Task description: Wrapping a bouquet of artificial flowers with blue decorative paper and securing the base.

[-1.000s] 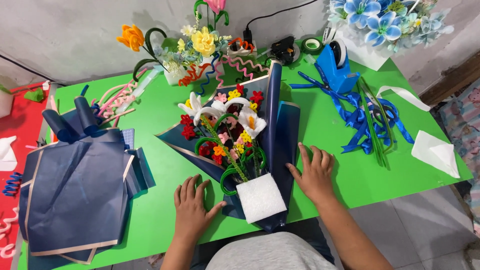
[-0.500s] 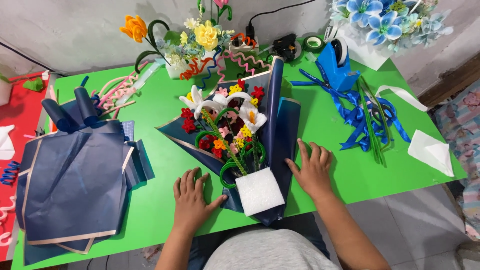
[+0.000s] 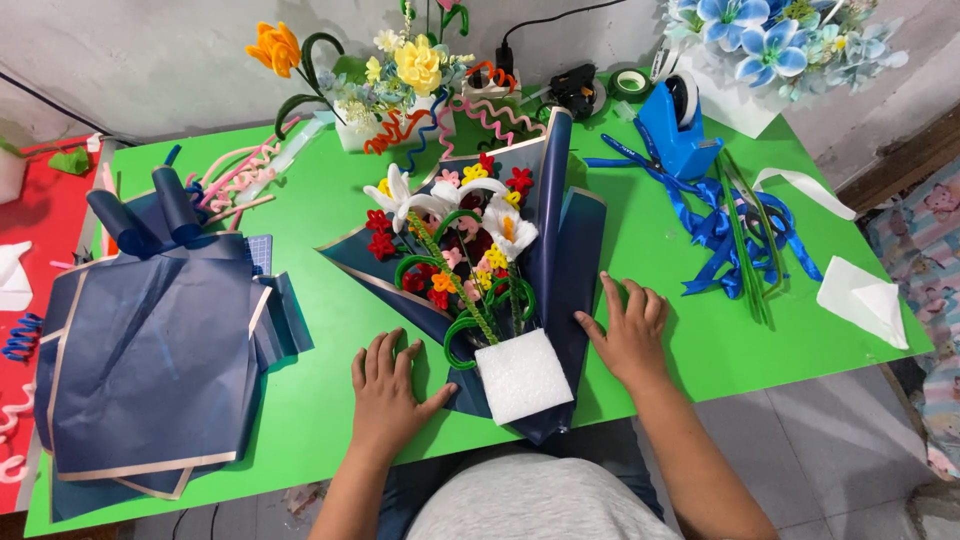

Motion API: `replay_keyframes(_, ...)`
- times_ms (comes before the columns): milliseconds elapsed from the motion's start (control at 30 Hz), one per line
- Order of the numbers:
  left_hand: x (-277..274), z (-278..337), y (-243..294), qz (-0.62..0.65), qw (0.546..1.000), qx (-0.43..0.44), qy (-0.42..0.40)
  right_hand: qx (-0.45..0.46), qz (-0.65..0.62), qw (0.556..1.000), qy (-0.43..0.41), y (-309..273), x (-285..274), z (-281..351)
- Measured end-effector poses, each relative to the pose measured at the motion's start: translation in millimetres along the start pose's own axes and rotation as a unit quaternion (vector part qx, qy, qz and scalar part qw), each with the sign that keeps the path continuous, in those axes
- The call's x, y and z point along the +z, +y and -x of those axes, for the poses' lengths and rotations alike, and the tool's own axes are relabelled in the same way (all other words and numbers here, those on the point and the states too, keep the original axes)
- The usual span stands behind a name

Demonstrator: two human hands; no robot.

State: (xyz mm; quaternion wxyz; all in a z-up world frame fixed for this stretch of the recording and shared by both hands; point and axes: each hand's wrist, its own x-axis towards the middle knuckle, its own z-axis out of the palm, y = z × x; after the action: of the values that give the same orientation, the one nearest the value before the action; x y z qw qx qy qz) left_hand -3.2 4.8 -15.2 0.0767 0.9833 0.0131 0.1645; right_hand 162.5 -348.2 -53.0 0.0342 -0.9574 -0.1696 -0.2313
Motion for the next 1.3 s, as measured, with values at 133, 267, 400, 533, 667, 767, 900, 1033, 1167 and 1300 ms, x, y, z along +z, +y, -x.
replay_keyframes(133, 3, 0, -1, -0.017, 1.0, 0.006, 0.018, 0.004, -0.004, 1.0, -0.008, 0, 2, 0)
replay_keyframes(267, 6, 1, -2, -0.017, 1.0, -0.01, -0.021, 0.015, -0.014, 0.999, -0.03, 1, 6, 1)
replay_keyframes(400, 6, 0, -2, -0.02, 0.999, -0.011, -0.023, 0.023, -0.017, 0.999, -0.032, 2, 9, 0)
replay_keyframes(533, 12, 2, -3, -0.021, 0.999, -0.018, -0.035, 0.019, -0.014, 0.999, -0.035, 0, 4, -1)
replay_keyframes(667, 19, 4, -3, -0.022, 0.999, -0.022, -0.043, 0.016, -0.002, 0.999, -0.036, 1, 5, 0)
replay_keyframes(767, 15, 2, 0, -0.027, 0.998, -0.032, -0.056, 0.006, -0.04, 0.999, -0.015, 0, -2, -4)
replay_keyframes(900, -4, -7, 11, 0.077, 0.995, -0.064, -0.026, 0.008, -0.187, 0.982, 0.023, -9, -32, -10)
replay_keyframes(1033, -38, -23, 30, 0.183, 0.981, 0.038, 0.045, 0.001, -0.261, 0.965, 0.002, -21, -60, -10)
replay_keyframes(1167, -62, -40, 42, 0.18, 0.967, 0.177, 0.024, 0.02, -0.337, 0.938, -0.072, -22, -70, -9)
replay_keyframes(1300, -71, -57, 46, 0.158, 0.949, 0.264, -0.076, 0.091, -0.403, 0.896, -0.164, -21, -85, -15)
